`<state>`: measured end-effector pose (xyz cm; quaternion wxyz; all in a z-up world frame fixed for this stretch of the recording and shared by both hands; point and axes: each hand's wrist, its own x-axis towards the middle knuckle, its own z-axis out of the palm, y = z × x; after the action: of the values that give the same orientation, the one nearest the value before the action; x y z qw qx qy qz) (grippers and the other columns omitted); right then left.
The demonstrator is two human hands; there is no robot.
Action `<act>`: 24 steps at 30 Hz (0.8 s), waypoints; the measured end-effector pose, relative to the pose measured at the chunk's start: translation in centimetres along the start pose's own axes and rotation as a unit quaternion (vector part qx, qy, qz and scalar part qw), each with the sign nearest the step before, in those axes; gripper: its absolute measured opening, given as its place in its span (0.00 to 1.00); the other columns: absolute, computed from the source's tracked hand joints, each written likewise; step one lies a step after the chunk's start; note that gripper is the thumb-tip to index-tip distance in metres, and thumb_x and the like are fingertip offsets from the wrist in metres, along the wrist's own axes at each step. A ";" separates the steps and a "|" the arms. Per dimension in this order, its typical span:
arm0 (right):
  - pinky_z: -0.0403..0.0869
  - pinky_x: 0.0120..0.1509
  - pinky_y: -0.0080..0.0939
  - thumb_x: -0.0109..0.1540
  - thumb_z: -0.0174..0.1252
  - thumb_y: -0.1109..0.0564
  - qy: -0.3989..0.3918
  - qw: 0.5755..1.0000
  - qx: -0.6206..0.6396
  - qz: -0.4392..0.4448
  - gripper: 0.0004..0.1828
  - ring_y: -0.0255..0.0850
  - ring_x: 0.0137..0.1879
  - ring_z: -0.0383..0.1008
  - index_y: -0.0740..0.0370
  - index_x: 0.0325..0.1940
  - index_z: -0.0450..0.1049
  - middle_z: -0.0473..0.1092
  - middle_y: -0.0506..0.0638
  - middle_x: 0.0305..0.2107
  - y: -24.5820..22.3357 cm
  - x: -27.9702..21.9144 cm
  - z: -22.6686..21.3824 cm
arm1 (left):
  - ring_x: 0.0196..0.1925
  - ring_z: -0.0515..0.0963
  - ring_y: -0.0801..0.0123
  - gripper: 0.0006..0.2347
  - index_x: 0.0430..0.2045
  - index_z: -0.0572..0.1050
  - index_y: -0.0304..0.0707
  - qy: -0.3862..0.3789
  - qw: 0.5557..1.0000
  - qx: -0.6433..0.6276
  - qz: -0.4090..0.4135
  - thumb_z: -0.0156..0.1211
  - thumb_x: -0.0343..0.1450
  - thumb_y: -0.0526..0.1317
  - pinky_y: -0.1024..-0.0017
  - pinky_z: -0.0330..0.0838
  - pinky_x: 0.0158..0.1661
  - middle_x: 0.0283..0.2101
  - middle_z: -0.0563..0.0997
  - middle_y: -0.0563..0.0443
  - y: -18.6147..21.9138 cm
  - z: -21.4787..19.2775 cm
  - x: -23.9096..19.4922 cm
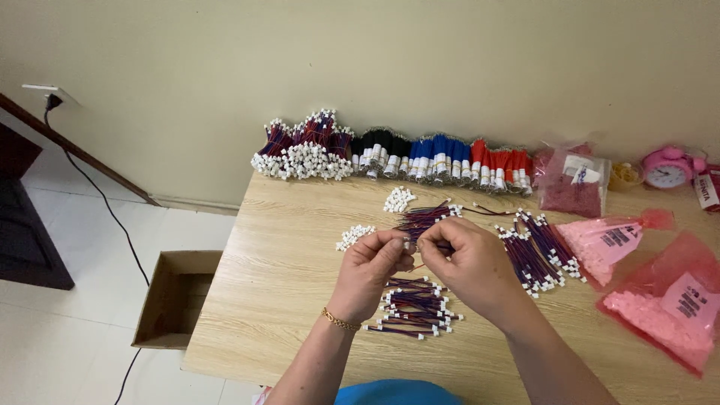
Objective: Assemble small cables by attaching white plastic caps to the ends of purple wires
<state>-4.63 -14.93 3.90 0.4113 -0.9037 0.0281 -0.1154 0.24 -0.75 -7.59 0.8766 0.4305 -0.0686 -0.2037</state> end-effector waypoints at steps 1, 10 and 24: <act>0.69 0.32 0.37 0.56 0.61 0.58 0.000 1.000 0.000 0.000 0.06 0.41 0.25 0.70 0.59 0.24 0.76 0.68 0.51 0.16 0.3 0.0 0.1 | 0.32 0.84 0.63 0.07 0.39 0.76 0.25 0.000 1.000 0.000 0.000 0.54 0.72 0.32 0.69 0.81 0.38 0.32 0.81 0.38 0.0 0.1 0.0; 0.71 0.33 0.38 0.55 0.61 0.57 0.009 0.998 -0.040 -0.039 0.03 0.43 0.28 0.74 0.55 0.26 0.76 0.69 0.49 0.18 0.4 -0.3 0.1 | 0.29 0.82 0.65 0.04 0.33 0.76 0.26 0.032 0.999 -0.001 -0.020 0.59 0.69 0.31 0.71 0.80 0.34 0.28 0.80 0.42 0.1 0.6 0.1; 0.72 0.34 0.39 0.58 0.59 0.55 0.008 0.999 -0.037 -0.019 0.05 0.44 0.29 0.76 0.55 0.28 0.77 0.72 0.50 0.19 0.9 -0.4 0.2 | 0.31 0.80 0.69 0.06 0.36 0.76 0.27 0.040 0.999 -0.008 -0.022 0.58 0.71 0.33 0.73 0.80 0.36 0.31 0.79 0.43 0.0 0.6 0.3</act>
<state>-4.92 -15.32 3.08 0.3748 -0.9179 0.0181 -0.1293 0.38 -1.29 -7.23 0.8772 0.4330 -0.0221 -0.2064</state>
